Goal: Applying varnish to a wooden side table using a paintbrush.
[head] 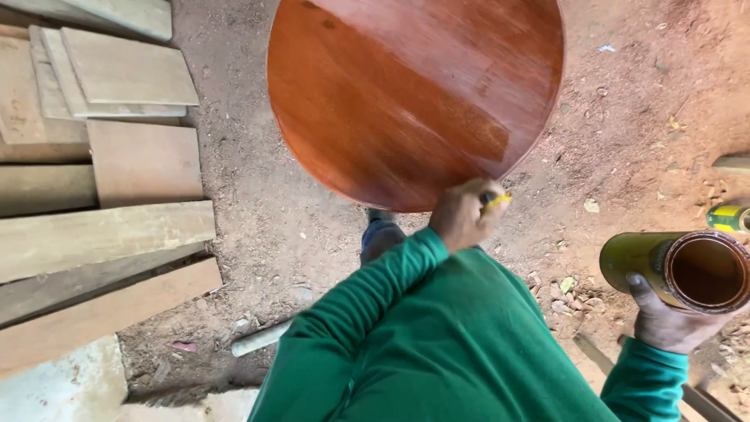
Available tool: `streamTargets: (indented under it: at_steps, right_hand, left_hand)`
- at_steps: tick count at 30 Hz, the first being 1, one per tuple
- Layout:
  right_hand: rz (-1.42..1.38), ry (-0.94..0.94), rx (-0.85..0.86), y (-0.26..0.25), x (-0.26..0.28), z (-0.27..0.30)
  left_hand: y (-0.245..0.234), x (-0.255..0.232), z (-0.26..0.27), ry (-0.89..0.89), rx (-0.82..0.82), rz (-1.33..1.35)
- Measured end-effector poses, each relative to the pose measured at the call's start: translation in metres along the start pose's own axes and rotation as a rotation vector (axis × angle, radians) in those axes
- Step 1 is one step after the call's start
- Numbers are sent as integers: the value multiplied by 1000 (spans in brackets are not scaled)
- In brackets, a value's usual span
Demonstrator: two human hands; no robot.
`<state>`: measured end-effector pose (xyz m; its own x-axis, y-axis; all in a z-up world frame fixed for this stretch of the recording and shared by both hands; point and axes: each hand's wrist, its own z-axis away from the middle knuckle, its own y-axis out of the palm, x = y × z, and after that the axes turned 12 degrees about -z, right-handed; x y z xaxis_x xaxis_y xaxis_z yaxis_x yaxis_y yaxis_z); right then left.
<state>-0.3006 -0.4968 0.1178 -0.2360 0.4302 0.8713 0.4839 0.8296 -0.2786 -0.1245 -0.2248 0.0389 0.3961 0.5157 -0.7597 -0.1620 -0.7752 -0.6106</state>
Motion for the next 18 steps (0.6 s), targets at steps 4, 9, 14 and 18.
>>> streamTargets:
  at_steps: [4, 9, 14, 18]
  right_hand:
    - [-33, -45, -9, 11, 5, -7]
    - [43, -4, -50, 4, 5, 17]
    - [168, 7, -137, -1, 0, 41]
    - [72, 56, -154, -4, 1, 50]
  left_hand:
    - [-51, 75, -56, -405, -84, -73]
    - [-99, 147, -90, 36, -323, -838]
    - [18, 61, -32, 147, -55, -678]
    - [60, -2, -4, 211, 113, -145]
